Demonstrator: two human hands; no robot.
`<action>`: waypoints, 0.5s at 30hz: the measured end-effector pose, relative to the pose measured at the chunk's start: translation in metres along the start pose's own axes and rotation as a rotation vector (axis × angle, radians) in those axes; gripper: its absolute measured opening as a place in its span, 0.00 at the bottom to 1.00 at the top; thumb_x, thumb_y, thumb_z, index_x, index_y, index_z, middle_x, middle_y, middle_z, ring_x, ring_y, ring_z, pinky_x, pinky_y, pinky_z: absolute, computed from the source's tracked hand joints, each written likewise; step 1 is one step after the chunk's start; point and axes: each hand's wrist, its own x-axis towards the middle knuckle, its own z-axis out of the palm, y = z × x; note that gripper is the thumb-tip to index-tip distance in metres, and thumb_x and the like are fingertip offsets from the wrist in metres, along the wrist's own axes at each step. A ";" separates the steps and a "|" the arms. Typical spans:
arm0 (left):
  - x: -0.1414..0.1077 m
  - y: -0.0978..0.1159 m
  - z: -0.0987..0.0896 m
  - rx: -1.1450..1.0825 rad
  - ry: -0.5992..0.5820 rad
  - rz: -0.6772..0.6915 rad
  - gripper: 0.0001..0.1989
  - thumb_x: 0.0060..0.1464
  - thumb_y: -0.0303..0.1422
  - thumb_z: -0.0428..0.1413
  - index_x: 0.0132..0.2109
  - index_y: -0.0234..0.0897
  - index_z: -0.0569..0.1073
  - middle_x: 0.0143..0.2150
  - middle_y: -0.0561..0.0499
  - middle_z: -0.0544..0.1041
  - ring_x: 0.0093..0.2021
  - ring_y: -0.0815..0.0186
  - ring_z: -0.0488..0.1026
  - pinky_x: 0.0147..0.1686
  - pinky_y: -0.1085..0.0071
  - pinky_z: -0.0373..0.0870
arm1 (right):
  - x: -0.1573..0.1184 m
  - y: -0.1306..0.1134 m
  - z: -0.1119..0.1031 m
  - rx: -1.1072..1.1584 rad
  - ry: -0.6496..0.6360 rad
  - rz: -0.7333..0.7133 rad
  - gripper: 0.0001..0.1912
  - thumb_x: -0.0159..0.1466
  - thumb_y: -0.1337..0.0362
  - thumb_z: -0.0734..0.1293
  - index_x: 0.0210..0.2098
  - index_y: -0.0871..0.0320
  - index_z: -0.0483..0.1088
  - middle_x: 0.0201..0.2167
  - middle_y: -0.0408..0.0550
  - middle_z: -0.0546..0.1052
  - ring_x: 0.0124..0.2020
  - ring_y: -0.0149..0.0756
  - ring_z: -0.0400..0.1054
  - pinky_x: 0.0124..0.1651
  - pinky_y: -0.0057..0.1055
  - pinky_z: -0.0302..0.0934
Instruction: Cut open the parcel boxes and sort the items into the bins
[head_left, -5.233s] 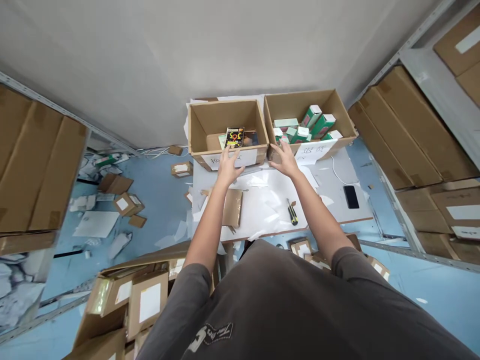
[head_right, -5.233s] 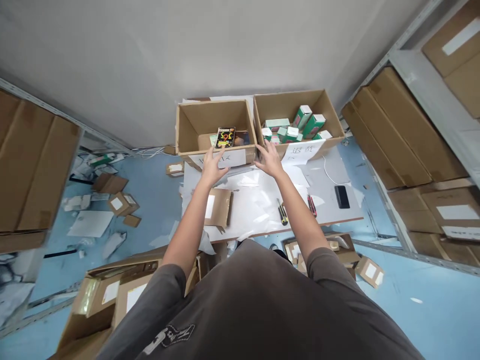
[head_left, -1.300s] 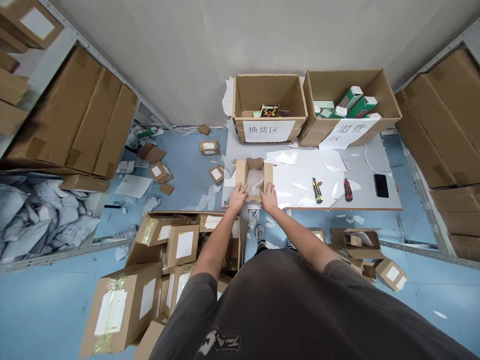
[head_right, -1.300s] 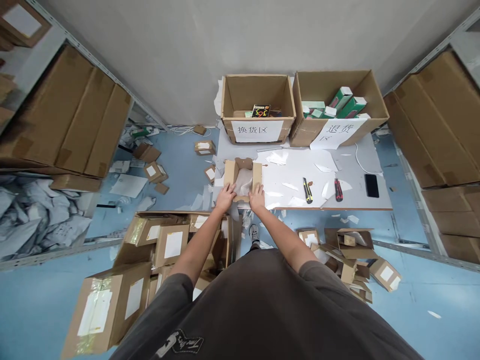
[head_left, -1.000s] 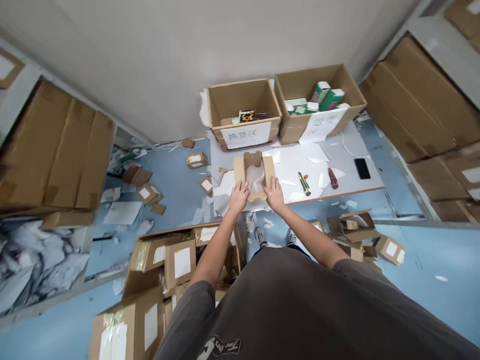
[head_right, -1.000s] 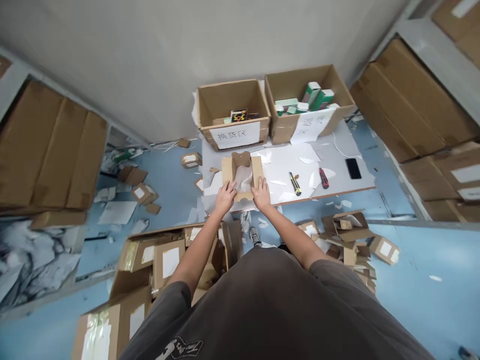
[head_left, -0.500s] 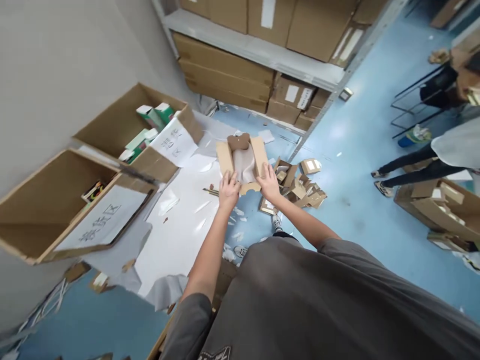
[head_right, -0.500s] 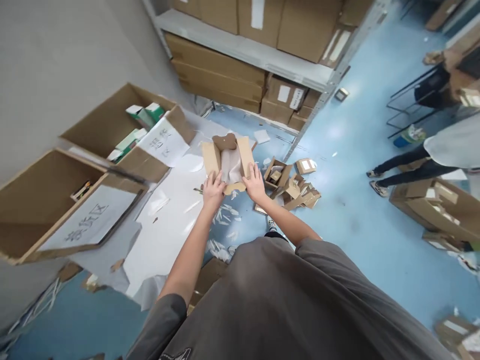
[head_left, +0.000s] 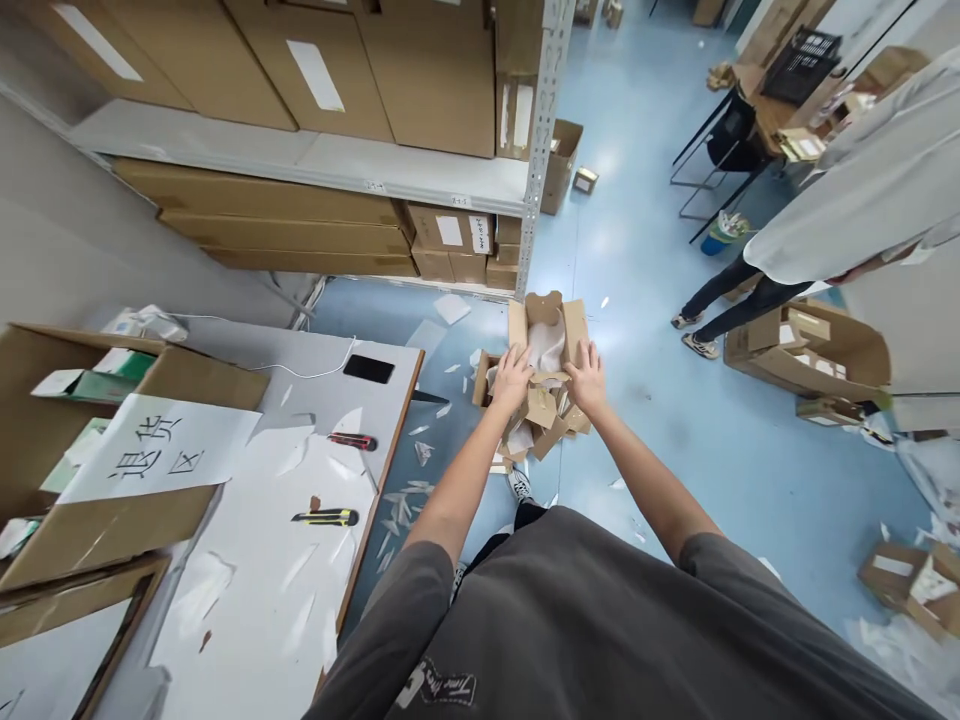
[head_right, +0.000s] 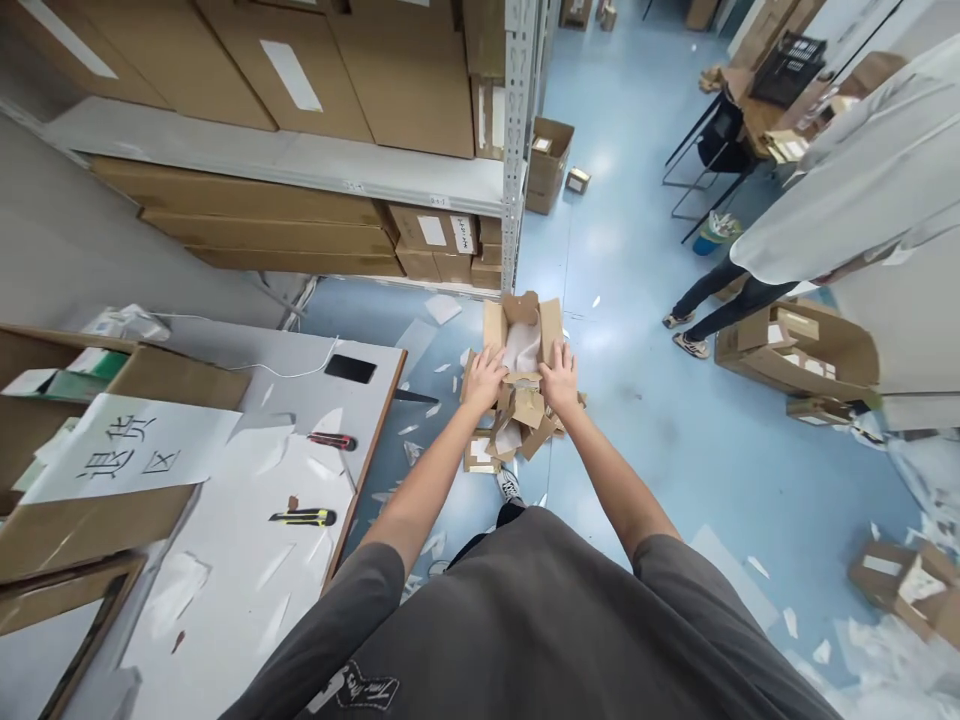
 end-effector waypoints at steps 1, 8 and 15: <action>0.009 0.002 0.006 0.010 -0.019 -0.001 0.21 0.59 0.19 0.56 0.53 0.43 0.83 0.77 0.45 0.70 0.83 0.47 0.53 0.79 0.35 0.50 | 0.006 0.011 0.000 -0.012 -0.031 0.005 0.23 0.67 0.70 0.69 0.61 0.57 0.77 0.84 0.60 0.45 0.84 0.68 0.33 0.77 0.69 0.43; 0.001 -0.016 -0.019 0.119 0.006 -0.093 0.37 0.59 0.25 0.62 0.75 0.43 0.70 0.82 0.40 0.60 0.84 0.42 0.46 0.80 0.36 0.46 | 0.042 0.024 0.006 -0.016 -0.039 -0.097 0.43 0.65 0.59 0.73 0.77 0.55 0.62 0.85 0.64 0.40 0.83 0.73 0.33 0.74 0.75 0.45; -0.085 -0.070 -0.130 0.191 0.263 -0.407 0.36 0.62 0.30 0.63 0.76 0.40 0.68 0.81 0.37 0.60 0.83 0.36 0.46 0.79 0.36 0.45 | 0.084 -0.105 -0.011 0.042 0.069 -0.382 0.42 0.69 0.56 0.70 0.79 0.57 0.59 0.85 0.63 0.36 0.83 0.73 0.32 0.74 0.75 0.44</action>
